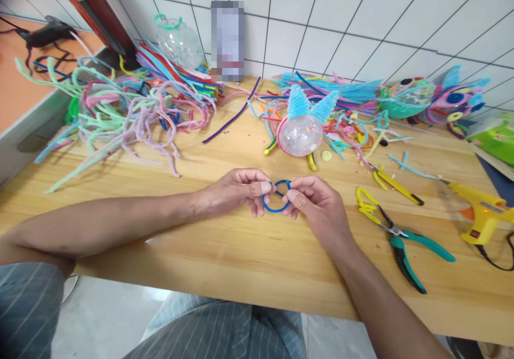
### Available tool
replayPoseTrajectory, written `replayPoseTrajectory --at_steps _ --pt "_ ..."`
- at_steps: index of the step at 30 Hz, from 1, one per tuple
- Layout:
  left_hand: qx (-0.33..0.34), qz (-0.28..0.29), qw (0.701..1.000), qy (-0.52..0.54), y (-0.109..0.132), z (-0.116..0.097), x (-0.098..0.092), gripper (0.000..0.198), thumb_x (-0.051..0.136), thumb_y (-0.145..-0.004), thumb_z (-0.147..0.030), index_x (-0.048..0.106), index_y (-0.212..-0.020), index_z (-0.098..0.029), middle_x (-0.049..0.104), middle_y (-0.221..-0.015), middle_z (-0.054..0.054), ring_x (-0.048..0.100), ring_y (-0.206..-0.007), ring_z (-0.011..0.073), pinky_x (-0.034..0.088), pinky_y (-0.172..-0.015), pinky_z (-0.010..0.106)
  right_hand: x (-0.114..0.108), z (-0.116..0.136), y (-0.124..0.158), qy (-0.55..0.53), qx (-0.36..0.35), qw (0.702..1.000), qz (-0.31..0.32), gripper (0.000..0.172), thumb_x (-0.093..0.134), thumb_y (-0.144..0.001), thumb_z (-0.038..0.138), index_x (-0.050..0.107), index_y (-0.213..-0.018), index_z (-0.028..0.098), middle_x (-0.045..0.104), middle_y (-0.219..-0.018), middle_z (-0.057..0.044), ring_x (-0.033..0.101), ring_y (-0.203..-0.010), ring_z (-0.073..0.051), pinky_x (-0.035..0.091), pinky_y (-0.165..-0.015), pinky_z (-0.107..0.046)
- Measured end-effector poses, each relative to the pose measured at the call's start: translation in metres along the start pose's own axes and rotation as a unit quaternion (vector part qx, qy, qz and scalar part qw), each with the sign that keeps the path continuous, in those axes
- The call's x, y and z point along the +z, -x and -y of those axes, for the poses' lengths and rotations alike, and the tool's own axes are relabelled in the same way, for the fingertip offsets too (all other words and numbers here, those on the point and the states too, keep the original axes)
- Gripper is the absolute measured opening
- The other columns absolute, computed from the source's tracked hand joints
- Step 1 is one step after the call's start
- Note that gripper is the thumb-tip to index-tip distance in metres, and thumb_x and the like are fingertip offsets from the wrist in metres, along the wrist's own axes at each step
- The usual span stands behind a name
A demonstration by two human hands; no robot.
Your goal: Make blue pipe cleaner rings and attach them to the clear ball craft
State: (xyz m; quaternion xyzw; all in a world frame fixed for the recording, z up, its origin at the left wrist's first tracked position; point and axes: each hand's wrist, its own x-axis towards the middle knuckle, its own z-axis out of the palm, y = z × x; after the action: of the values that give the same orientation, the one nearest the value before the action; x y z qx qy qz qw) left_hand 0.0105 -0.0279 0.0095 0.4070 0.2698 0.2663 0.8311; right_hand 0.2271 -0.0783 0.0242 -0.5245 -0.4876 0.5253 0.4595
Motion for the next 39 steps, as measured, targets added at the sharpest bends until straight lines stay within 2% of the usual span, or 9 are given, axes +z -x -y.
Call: replayPoseTrajectory --at_steps 6,11,14,19,26,33,39 --pt "0.019 -0.019 1.000 0.009 -0.002 0.007 -0.001 0.050 0.095 -0.069 -0.052 0.071 -0.090 -0.014 0.077 -0.084 0.003 0.073 -0.064 0.0121 0.059 -0.063 0.025 0.006 0.001 0.007 0.125 -0.089 0.988 -0.037 0.009 0.082 -0.085 0.031 0.078 -0.092 0.028 0.074 -0.067 0.003 0.064 -0.053 -0.012 0.053 -0.051 -0.025" --pt "0.012 -0.020 0.999 0.046 -0.004 0.009 0.000 0.046 0.096 -0.070 -0.045 0.075 -0.095 -0.013 0.078 -0.089 0.004 0.076 -0.076 0.0140 0.061 -0.074 0.026 0.005 -0.001 0.011 0.187 -0.139 0.971 -0.049 0.008 0.077 -0.089 0.029 0.080 -0.097 0.030 0.079 -0.084 0.000 0.067 -0.064 -0.015 0.055 -0.061 -0.030" --pt "0.006 -0.017 0.999 0.051 -0.004 0.010 0.000 0.049 0.097 -0.069 -0.045 0.073 -0.097 -0.013 0.079 -0.088 0.004 0.077 -0.074 0.0145 0.062 -0.075 0.027 0.004 -0.001 0.010 0.244 -0.179 0.952 -0.044 0.009 0.073 -0.092 0.027 0.080 -0.098 0.029 0.078 -0.086 -0.001 0.067 -0.067 -0.015 0.052 -0.061 -0.030" --pt "0.005 -0.001 1.000 0.022 -0.003 0.008 0.000 0.053 0.095 -0.069 -0.049 0.068 -0.095 -0.013 0.079 -0.087 0.004 0.076 -0.069 0.0143 0.063 -0.071 0.028 0.004 0.000 0.007 0.331 -0.255 0.908 -0.030 0.011 0.070 -0.093 0.020 0.078 -0.097 0.025 0.073 -0.075 0.001 0.062 -0.060 -0.013 0.048 -0.056 -0.028" --pt "0.028 0.010 0.999 -0.013 -0.001 0.009 -0.001 0.043 0.090 -0.079 -0.045 0.069 -0.098 -0.013 0.078 -0.088 0.005 0.074 -0.070 0.0126 0.062 -0.070 0.027 0.006 0.002 0.007 0.364 -0.304 0.880 -0.020 0.012 0.069 -0.093 0.016 0.076 -0.098 0.024 0.068 -0.072 0.002 0.060 -0.057 -0.012 0.046 -0.053 -0.026" --pt "0.061 0.014 0.997 -0.053 -0.001 0.016 -0.002 0.042 0.087 -0.081 -0.046 0.068 -0.097 -0.013 0.077 -0.086 0.004 0.073 -0.069 0.0112 0.060 -0.069 0.025 0.007 0.002 0.007 0.384 -0.337 0.859 -0.015 0.017 0.067 -0.092 0.012 0.075 -0.098 0.025 0.070 -0.073 0.001 0.058 -0.055 -0.011 0.045 -0.052 -0.026" --pt "0.076 -0.014 0.993 -0.088 0.001 0.017 0.002 0.035 0.087 -0.082 -0.041 0.070 -0.094 -0.012 0.076 -0.080 0.002 0.069 -0.066 0.0098 0.058 -0.069 0.024 0.006 0.000 0.008 0.421 -0.375 0.826 -0.017 0.021 0.064 -0.092 0.009 0.076 -0.098 0.026 0.075 -0.077 -0.001 0.066 -0.061 -0.014 0.050 -0.057 -0.027"
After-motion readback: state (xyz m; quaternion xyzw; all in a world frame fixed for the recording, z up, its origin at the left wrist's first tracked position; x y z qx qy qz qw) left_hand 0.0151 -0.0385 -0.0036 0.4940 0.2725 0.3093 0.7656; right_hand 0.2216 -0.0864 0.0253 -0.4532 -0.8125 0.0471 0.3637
